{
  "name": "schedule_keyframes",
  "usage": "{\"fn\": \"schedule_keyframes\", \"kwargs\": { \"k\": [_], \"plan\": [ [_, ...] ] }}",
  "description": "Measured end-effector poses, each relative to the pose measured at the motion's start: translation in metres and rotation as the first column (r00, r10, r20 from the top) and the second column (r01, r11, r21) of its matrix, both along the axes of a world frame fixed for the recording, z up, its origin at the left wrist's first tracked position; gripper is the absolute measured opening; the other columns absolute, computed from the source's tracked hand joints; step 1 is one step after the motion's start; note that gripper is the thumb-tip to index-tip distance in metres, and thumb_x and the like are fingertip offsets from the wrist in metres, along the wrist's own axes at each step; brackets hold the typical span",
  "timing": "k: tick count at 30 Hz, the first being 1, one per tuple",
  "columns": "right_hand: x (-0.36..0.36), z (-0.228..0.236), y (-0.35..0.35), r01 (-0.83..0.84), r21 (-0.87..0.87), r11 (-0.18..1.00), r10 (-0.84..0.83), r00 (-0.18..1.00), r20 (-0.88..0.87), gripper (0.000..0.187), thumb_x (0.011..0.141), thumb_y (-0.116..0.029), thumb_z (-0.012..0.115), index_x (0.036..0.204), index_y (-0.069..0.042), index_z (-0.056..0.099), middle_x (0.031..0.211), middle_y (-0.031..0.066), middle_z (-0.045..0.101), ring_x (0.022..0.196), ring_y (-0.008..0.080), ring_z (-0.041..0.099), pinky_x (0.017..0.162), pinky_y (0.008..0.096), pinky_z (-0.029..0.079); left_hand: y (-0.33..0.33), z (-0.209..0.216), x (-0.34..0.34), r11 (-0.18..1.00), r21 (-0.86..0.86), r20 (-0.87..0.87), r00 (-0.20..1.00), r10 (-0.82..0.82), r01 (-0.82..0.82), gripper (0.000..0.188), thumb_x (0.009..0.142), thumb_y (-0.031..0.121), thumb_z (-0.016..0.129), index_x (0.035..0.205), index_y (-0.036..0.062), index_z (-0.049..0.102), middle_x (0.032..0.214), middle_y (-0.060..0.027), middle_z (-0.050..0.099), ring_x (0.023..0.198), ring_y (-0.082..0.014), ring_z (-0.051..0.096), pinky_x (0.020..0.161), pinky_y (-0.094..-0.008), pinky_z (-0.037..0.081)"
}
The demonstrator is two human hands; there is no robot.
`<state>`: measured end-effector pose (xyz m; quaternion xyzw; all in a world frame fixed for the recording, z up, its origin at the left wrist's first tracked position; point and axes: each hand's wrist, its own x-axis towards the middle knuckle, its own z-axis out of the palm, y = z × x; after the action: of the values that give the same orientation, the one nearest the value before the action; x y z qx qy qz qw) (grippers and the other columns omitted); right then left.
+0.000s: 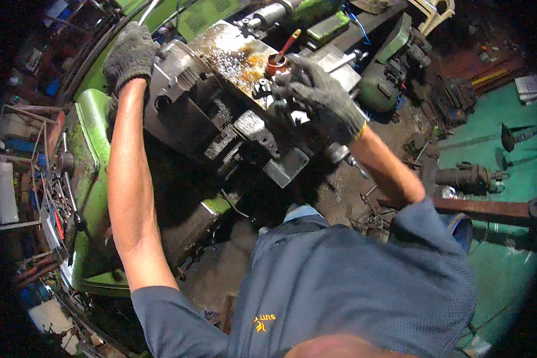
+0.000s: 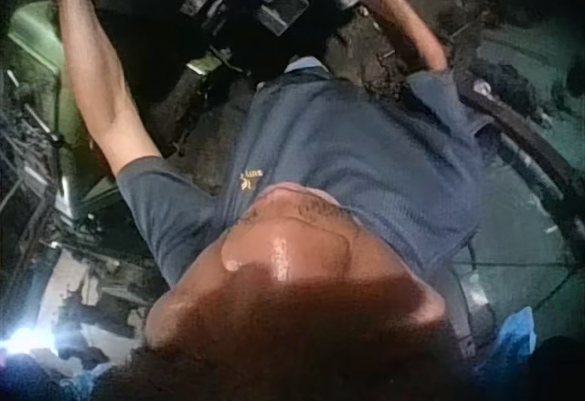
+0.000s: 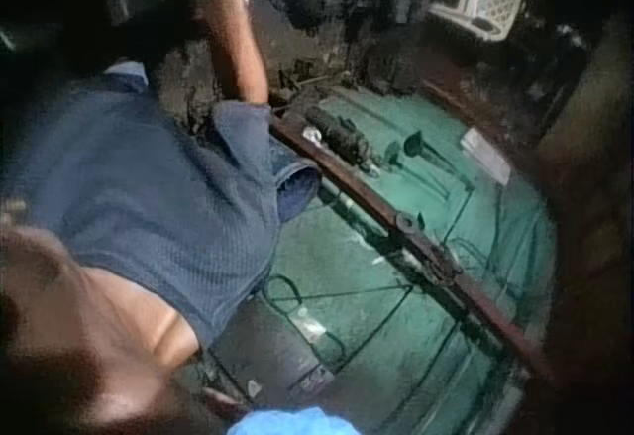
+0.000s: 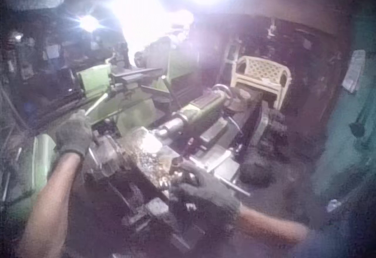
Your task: The person operates a green industrial lathe, using both hands to manipulate the control levers and handles. They adjust the tool carriage and engage the chuck while the machine runs, with metal shavings visible on the work area.
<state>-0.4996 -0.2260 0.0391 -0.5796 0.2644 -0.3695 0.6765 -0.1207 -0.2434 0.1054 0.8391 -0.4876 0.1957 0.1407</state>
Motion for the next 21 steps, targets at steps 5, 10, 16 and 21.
{"fn": "schedule_keyframes", "kwargs": {
  "k": [5,10,16,21],
  "plan": [
    [0.077,0.028,-0.119,-0.313,-0.652,0.69,-0.027,0.89,-0.455,0.039,0.083,-0.02,0.073,0.12,-0.008,0.069,0.1,0.0087,0.074,0.092,0.0194,0.07,0.084,0.034,0.056,0.007,-0.011,0.001,0.997,-0.073,0.056,0.998,0.04,-0.036,0.036,0.1,0.04,0.046,0.12,0.0145,0.062,0.111,-0.0185,0.069,0.096,-0.0412,0.069,0.081,-0.0552,0.054],
    [0.17,-0.032,-0.222,-0.643,-0.766,0.031,-0.274,0.731,-0.625,0.029,0.084,-0.014,0.063,0.111,-0.02,0.073,0.1,0.0119,0.074,0.091,0.0345,0.071,0.077,0.0461,0.056,0.0,-0.019,-0.004,0.988,-0.151,0.176,0.983,0.045,-0.018,0.034,0.1,0.035,0.047,0.123,0.0158,0.062,0.11,-0.0158,0.07,0.091,-0.0412,0.07,0.076,-0.0548,0.055],
    [0.248,-0.114,-0.266,-0.623,-0.778,-0.084,-0.207,0.774,-0.598,0.027,0.084,-0.018,0.064,0.107,-0.021,0.077,0.099,0.0118,0.075,0.09,0.0352,0.071,0.078,0.0466,0.055,0.006,-0.022,-0.001,0.995,-0.101,0.25,0.967,0.047,-0.022,0.031,0.097,0.036,0.051,0.117,0.0169,0.063,0.106,-0.0133,0.069,0.086,-0.0369,0.07,0.073,-0.0501,0.056],
    [0.27,-0.139,-0.286,-0.636,-0.77,-0.057,0.004,0.771,-0.637,0.026,0.085,-0.029,0.065,0.099,-0.009,0.075,0.097,0.0174,0.073,0.085,0.0331,0.071,0.075,0.0451,0.055,0.006,-0.017,-0.016,0.996,-0.092,0.234,0.972,0.029,-0.008,0.028,0.097,0.037,0.051,0.106,0.0137,0.064,0.099,-0.0136,0.068,0.082,-0.0382,0.069,0.07,-0.0509,0.055]
  ]
}}
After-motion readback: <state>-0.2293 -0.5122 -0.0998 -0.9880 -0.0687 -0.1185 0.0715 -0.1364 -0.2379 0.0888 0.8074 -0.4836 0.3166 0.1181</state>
